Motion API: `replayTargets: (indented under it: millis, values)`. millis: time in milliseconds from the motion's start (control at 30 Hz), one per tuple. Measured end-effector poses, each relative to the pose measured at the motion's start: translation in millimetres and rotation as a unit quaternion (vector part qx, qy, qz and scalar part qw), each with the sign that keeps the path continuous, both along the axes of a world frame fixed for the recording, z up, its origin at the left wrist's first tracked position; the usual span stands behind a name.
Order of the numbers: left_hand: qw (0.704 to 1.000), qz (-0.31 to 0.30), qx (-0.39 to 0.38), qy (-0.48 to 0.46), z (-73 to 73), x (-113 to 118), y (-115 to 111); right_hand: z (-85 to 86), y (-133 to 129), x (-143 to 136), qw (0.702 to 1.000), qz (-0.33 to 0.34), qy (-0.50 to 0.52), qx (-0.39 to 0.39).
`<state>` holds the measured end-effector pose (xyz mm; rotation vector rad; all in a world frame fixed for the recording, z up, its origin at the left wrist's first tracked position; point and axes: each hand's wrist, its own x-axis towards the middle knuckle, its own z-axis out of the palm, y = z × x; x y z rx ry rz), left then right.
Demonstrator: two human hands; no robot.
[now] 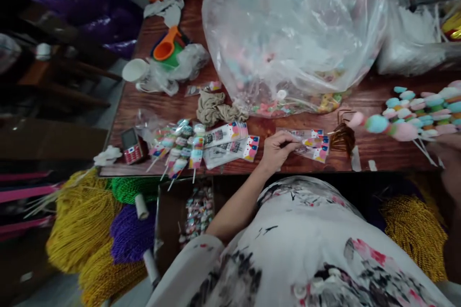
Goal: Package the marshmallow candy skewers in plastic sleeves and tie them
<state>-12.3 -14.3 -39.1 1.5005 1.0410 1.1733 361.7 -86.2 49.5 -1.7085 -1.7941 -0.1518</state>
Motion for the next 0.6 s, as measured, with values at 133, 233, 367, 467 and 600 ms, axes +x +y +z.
replayTargets:
  millis: [133, 233, 367, 467, 600]
  values:
    - [1.0, -0.002, -0.002, -0.018, 0.6, 1.2, -1.3, 7.4, 0.7, -52.4, 0.976, 0.213, -0.043, 0.013]
    - [1.0, -0.01, 0.003, -0.017, 0.2, 1.3, -1.9, 2.0, 4.4, -53.5, 0.964, 0.241, -0.108, 0.027]
    - [1.0, -0.01, 0.009, -0.002, -0.4, 2.6, -2.0, -3.4, 5.1, -43.3, 0.954, 0.256, -0.145, 0.064]
    - [1.0, -0.011, 0.015, 0.002, -0.1, 3.2, -1.5, -4.2, 3.5, -44.2, 0.946, 0.258, -0.162, 0.109]
    - [1.0, -0.016, 0.025, 0.009, -0.2, 1.5, -1.5, -6.3, -3.1, -44.6, 0.95, 0.24, -0.156, 0.127]
